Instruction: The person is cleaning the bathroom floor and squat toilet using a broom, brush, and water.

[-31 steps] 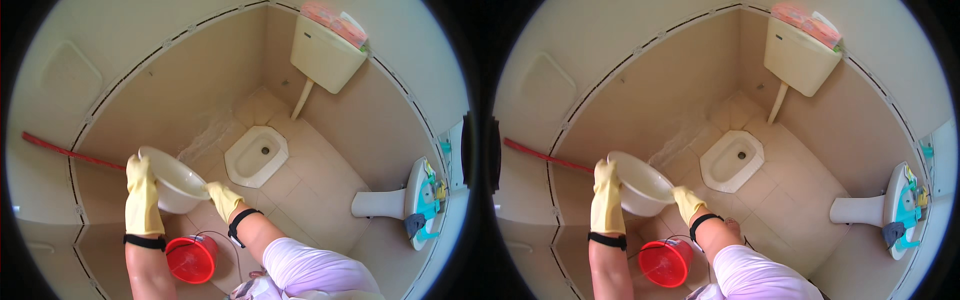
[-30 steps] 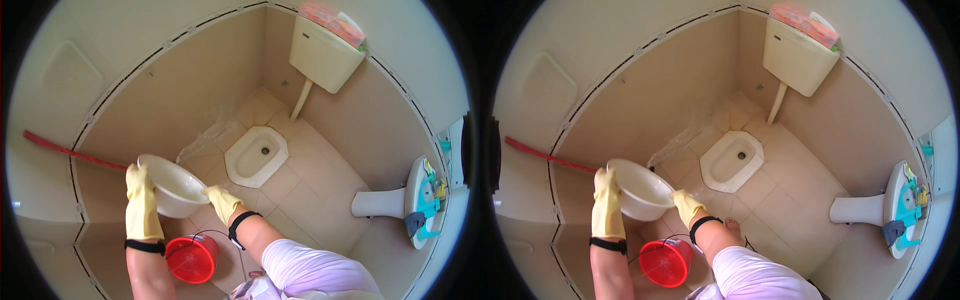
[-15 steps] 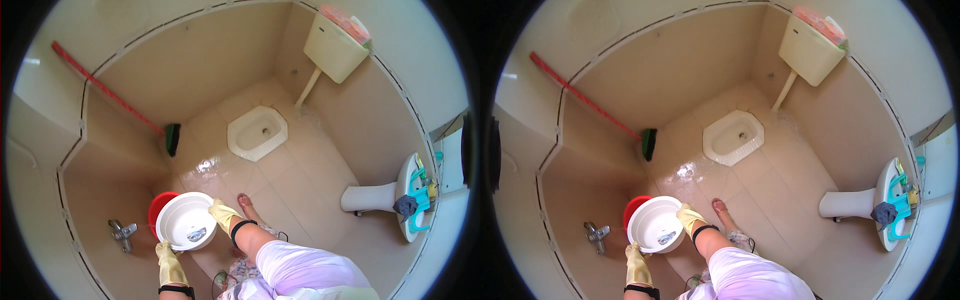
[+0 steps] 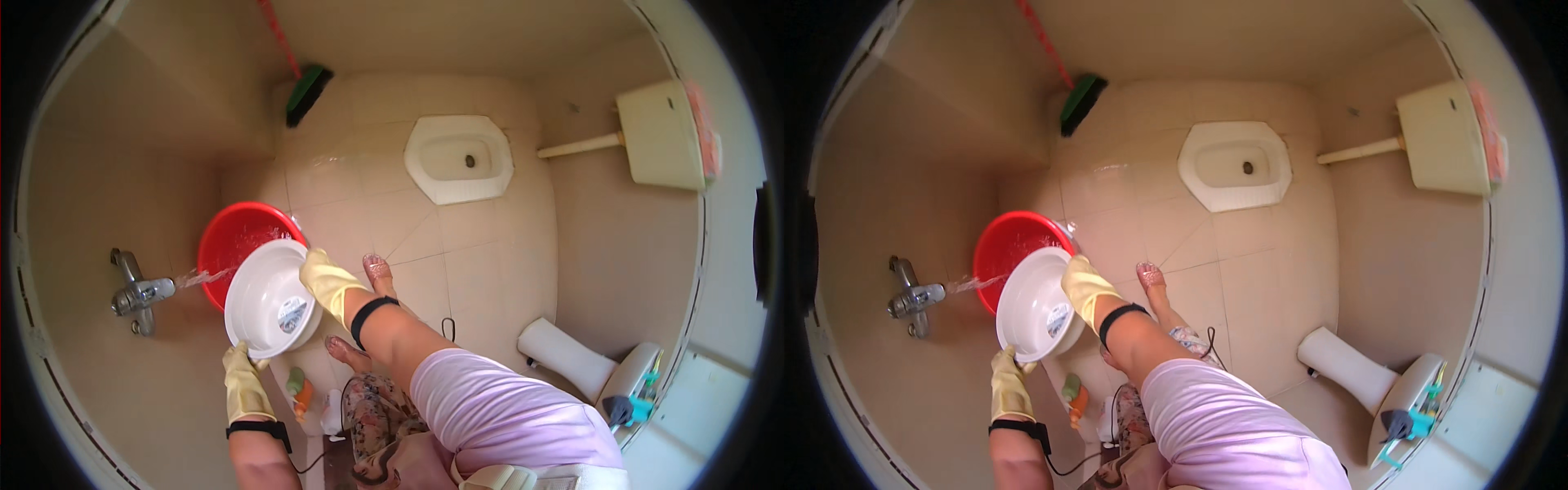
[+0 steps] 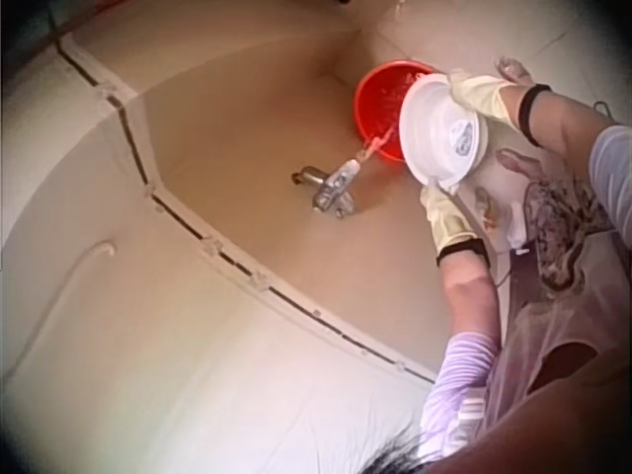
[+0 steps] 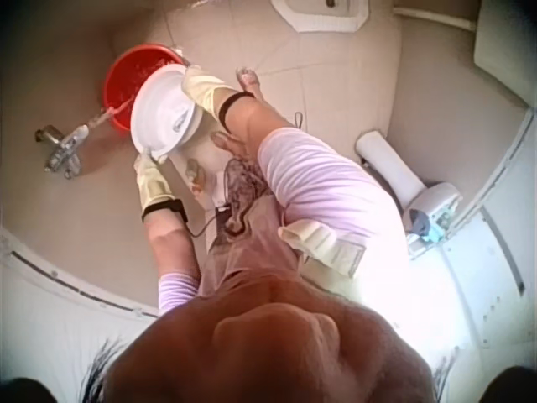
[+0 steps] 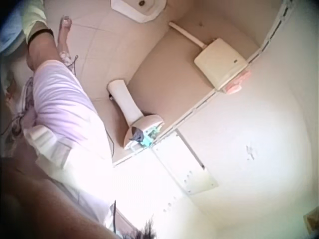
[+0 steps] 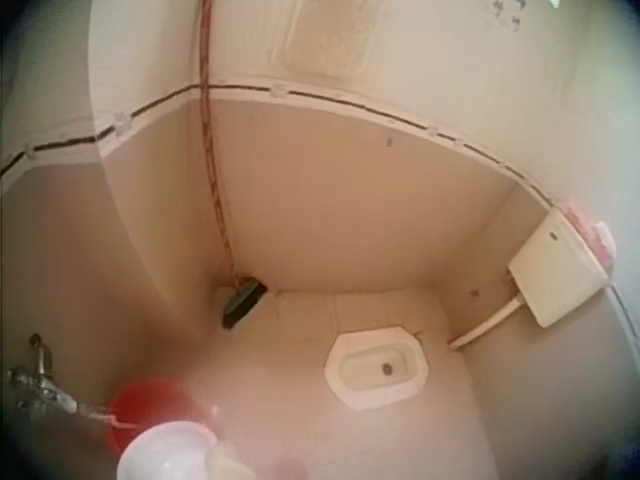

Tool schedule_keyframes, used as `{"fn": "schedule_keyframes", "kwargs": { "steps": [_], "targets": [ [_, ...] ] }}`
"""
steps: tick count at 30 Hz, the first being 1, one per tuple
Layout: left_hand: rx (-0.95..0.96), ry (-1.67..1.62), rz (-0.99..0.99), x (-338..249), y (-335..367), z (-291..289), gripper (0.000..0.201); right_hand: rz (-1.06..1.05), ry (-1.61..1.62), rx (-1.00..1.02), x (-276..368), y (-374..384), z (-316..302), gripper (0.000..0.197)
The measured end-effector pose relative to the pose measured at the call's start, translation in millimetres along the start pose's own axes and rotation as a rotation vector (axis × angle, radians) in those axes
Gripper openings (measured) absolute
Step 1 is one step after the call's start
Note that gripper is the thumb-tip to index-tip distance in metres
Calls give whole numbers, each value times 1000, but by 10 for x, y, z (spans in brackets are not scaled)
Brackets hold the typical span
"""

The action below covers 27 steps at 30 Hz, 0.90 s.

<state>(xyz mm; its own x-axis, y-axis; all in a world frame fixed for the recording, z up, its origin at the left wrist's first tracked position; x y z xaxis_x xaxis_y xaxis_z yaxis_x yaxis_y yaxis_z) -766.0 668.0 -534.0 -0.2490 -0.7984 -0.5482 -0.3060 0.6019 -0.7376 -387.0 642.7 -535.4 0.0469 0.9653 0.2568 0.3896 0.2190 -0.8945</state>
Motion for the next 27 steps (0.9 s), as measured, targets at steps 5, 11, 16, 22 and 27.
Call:
{"fn": "schedule_keyframes", "kwargs": {
  "steps": [5, 11, 16, 22, 27],
  "targets": [
    [-63, -127, -209, 238, 695, -240, 31, -146, -150, 48, 685, 453, 443, 28],
    [-304, -93, -231, 105, 1144, -14, 24, -428, -520, 64, 1066, 1007, 1031, 25],
    [-268, -12, -151, 223, 1483, 254, 36, -368, -805, 60, 974, 1769, 1521, 27],
    [-45, 573, 151, 660, 2072, -179, 44, -49, -192, -11, 1088, 1450, 1625, 31],
    [-90, 12, -59, 758, 1494, 413, 45, -469, -381, -215, 968, 1557, 1342, 27]
  ]
}}
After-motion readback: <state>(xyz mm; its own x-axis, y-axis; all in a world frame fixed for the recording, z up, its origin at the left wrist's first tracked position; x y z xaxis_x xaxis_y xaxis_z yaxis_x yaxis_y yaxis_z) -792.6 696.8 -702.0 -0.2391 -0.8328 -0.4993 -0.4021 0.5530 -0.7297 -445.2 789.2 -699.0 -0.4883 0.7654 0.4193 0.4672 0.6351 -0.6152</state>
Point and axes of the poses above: each hand's wrist, its own y-axis towards the middle knuckle, its own z-axis out of the palm, x = y × z, the point moved 10 cm from there along y, towards the middle knuckle, and after that the axes turned 12 degrees about z, right-handed, at the moved point
